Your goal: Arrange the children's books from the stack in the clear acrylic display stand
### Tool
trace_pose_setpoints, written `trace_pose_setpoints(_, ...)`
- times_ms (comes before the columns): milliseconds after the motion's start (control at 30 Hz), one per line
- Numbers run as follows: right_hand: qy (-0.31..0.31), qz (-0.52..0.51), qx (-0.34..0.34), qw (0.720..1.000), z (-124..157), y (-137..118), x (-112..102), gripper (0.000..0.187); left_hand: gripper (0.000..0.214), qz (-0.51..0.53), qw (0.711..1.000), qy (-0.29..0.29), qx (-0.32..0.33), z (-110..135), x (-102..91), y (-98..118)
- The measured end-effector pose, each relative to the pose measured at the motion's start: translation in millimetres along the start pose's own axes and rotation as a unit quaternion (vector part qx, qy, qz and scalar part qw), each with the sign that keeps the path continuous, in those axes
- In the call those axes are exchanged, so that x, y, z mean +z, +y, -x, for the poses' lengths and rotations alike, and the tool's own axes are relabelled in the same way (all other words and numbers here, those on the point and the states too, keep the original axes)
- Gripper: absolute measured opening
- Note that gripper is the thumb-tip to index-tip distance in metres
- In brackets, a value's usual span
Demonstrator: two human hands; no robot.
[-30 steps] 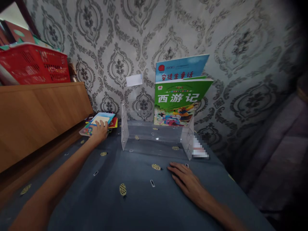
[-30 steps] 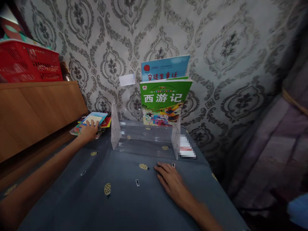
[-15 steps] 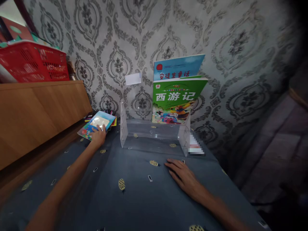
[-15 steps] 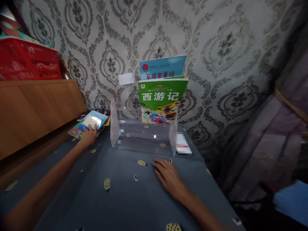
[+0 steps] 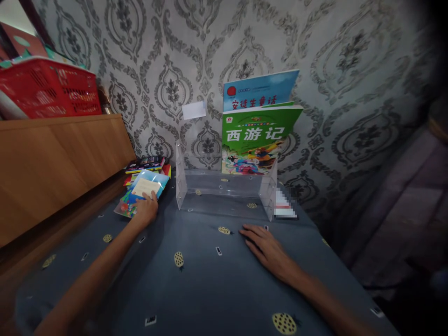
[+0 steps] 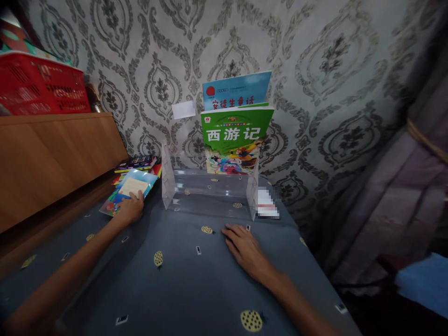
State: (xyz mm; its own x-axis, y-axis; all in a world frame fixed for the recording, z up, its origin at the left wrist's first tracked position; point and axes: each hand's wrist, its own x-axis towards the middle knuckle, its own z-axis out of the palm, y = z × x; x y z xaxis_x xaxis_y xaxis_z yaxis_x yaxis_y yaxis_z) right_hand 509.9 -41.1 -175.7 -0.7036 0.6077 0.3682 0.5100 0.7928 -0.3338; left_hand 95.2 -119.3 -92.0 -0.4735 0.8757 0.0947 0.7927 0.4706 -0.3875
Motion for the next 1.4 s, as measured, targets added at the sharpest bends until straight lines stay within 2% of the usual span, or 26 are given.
trace_pose_setpoints(167, -0.004, -0.001, 0.002, 1.000, 0, -2, -1, 0.042, 0.075, 0.026, 0.990, -0.097, 0.100, 39, -1.1, -7)
trace_pose_setpoints(300, -0.010, -0.002, 0.003, 1.000, -1, -1, 0, 0.041, 0.059, 0.033, 0.972, -0.156, 0.174, 73, -12.3, -15)
trace_pose_setpoints(367, -0.014, 0.001, 0.001, 1.000, -2, -1, 0, 0.041, 0.050, 0.047, 0.959, -0.176, 0.215, 77, -20.5, -23)
trace_pose_setpoints(467, -0.015, 0.000, -0.001, 1.000, -3, -2, -1, 0.042, 0.057, 0.134, 0.932, -0.173, 0.288, 63, -24.0, -38)
trace_pose_setpoints(533, -0.015, -0.001, 0.000, 1.000, -3, -2, -1, 0.042, 0.054, 0.191, 0.936, -0.131, 0.265, 45, -16.0, -48)
trace_pose_setpoints(633, -0.015, 0.001, -0.001, 1.000, -3, -4, -2, 0.043, 0.057, 0.190, 0.962, -0.071, 0.182, 21, 7.2, -53)
trace_pose_setpoints(733, -0.014, 0.003, -0.001, 1.000, -3, -8, -4, 0.042, 0.065, 0.173, 0.970, -0.074, 0.152, 10, 28.0, -52)
trace_pose_setpoints(833, -0.016, 0.004, 0.000, 1.000, -3, -10, -5, 0.041, 0.066, 0.158, 0.972, -0.083, 0.153, 6, 34.8, -51)
trace_pose_setpoints(1067, -0.021, -0.005, 0.003, 1.000, -2, -7, -3, 0.038, 0.065, 0.078, 0.984, -0.116, 0.115, 11, 11.4, -47)
trace_pose_setpoints(1200, -0.017, -0.011, -0.004, 1.000, -2, -9, -5, 0.037, 0.062, 0.062, 0.984, -0.135, 0.096, 39, -5.3, -24)
trace_pose_setpoints(1333, -0.008, -0.030, 0.006, 1.000, 0, -11, -7, 0.038, 0.051, 0.128, 0.971, -0.154, 0.133, 73, -18.9, 2)
trace_pose_setpoints(1400, -0.006, -0.039, 0.008, 0.999, 0, -11, -7, 0.037, 0.049, 0.175, 0.956, -0.183, 0.148, 86, -24.5, 10)
